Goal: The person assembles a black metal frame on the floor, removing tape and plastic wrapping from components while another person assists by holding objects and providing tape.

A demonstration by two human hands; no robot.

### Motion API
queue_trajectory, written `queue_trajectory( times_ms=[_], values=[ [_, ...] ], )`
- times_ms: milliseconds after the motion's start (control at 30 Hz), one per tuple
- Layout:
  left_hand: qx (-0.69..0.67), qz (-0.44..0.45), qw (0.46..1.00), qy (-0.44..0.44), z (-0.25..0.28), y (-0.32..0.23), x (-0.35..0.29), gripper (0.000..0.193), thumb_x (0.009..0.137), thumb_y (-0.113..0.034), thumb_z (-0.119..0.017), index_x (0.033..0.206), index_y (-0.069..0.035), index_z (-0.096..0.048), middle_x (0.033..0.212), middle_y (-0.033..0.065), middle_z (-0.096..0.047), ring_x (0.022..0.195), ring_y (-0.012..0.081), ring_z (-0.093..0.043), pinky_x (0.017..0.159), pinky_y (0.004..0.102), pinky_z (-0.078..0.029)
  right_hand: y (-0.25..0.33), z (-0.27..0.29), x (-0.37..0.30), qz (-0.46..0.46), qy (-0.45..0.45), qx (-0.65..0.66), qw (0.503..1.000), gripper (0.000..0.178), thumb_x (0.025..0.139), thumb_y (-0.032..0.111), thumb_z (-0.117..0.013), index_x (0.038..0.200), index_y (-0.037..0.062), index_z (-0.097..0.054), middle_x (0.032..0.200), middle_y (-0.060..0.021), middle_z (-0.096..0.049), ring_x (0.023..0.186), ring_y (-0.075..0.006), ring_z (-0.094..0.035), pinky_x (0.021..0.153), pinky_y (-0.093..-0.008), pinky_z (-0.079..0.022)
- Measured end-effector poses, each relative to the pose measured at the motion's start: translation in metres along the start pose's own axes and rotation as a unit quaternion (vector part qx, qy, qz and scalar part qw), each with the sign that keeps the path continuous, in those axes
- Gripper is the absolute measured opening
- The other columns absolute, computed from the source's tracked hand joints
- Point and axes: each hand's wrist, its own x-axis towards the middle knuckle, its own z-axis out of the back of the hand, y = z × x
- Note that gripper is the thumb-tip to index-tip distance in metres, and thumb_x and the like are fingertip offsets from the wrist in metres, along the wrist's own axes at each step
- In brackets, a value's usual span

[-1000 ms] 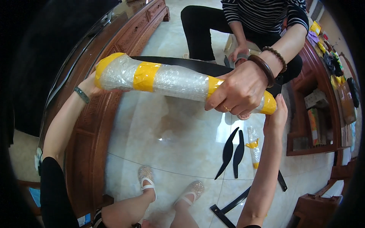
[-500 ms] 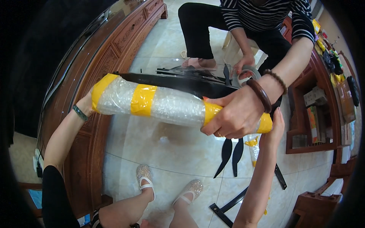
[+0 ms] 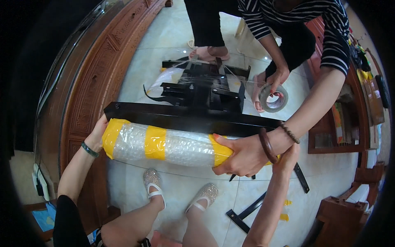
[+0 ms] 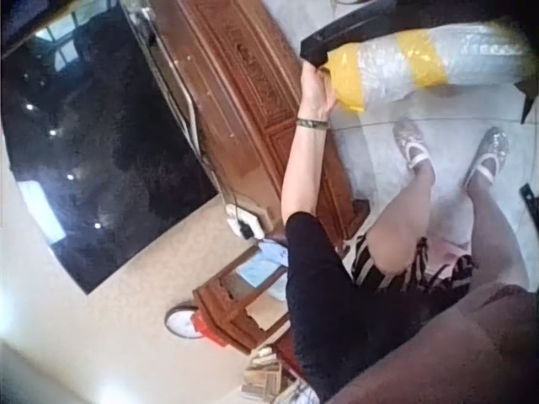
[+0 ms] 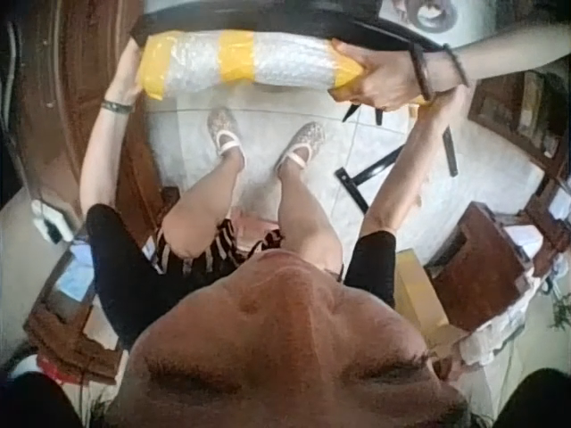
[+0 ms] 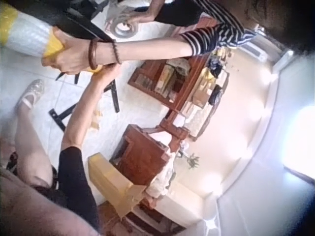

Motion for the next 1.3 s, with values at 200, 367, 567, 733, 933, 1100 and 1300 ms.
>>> queue_trajectory(
  times_ms=[200,367,567,733,933,1100,1300],
  values=[
    [-0.042,-0.027,0.998,-0.026,0.034,0.041,0.002,0.048,0.099,-0.041,-0.037,0.116,-0.002,-0.060,0.110,0.0130,-0.066,0.097,0.0251,-0.065,0.085,0.0380,-0.055,-0.017,0.010,-0.020,-0.066,-0.057,0.001,0.996,0.037,0.093,0.026,-0.042,0.120,0.0018,-0.051,0.111,-0.0113,-0.062,0.100,-0.0239,-0.061,0.086,-0.0373,-0.050],
    [-0.068,-0.013,0.998,0.006,0.055,0.077,0.003,0.047,0.098,-0.041,-0.036,0.121,-0.005,-0.055,0.122,0.0082,-0.058,0.113,0.0242,-0.054,0.101,0.0383,-0.041,-0.043,0.032,-0.029,-0.076,-0.004,0.064,0.995,0.040,0.095,0.025,-0.041,0.126,0.0010,-0.050,0.116,-0.0109,-0.060,0.105,-0.0215,-0.058,0.091,-0.0355,-0.047],
    [-0.060,-0.006,0.997,-0.042,0.077,0.114,0.007,0.051,0.097,-0.046,-0.033,0.122,-0.007,-0.054,0.122,0.0073,-0.056,0.113,0.0233,-0.051,0.102,0.0395,-0.039,-0.064,0.045,-0.041,-0.041,0.007,0.076,0.996,0.045,0.100,0.033,-0.037,0.131,0.0018,-0.044,0.124,-0.0133,-0.057,0.113,-0.0215,-0.055,0.097,-0.0348,-0.043],
    [-0.043,-0.021,0.998,-0.028,0.080,0.129,0.006,0.053,0.096,-0.051,-0.036,0.119,-0.008,-0.058,0.120,0.0047,-0.058,0.110,0.0218,-0.053,0.100,0.0397,-0.041,-0.074,0.039,-0.053,-0.042,-0.049,0.056,0.996,0.049,0.100,0.040,-0.034,0.132,0.0037,-0.043,0.126,-0.0171,-0.055,0.114,-0.0244,-0.054,0.097,-0.0356,-0.044],
    [-0.056,0.006,0.996,-0.075,0.070,0.143,0.006,0.057,0.094,-0.059,-0.040,0.113,-0.010,-0.062,0.111,0.0034,-0.060,0.104,0.0192,-0.054,0.097,0.0383,-0.042,-0.097,0.057,-0.050,-0.024,-0.047,0.101,0.993,0.058,0.098,0.050,-0.039,0.129,0.0009,-0.047,0.122,-0.0159,-0.058,0.112,-0.0234,-0.056,0.098,-0.0356,-0.043],
    [-0.046,0.004,0.994,-0.104,0.070,0.150,0.006,0.059,0.091,-0.062,-0.041,0.111,-0.011,-0.063,0.111,0.0033,-0.059,0.107,0.0212,-0.052,0.097,0.0412,-0.041,-0.103,0.048,-0.058,-0.029,-0.068,0.051,0.996,0.065,0.098,0.053,-0.036,0.128,-0.0026,-0.048,0.121,-0.0176,-0.058,0.114,-0.0231,-0.056,0.098,-0.0364,-0.044],
    [-0.059,0.009,0.991,-0.122,0.074,0.158,0.011,0.059,0.092,-0.061,-0.042,0.111,-0.009,-0.063,0.111,0.0037,-0.060,0.107,0.0210,-0.052,0.099,0.0400,-0.039,-0.112,0.056,-0.056,-0.024,-0.083,0.056,0.995,0.066,0.097,0.055,-0.035,0.126,-0.0023,-0.051,0.119,-0.0171,-0.060,0.113,-0.0225,-0.056,0.097,-0.0357,-0.043]
  ],
)
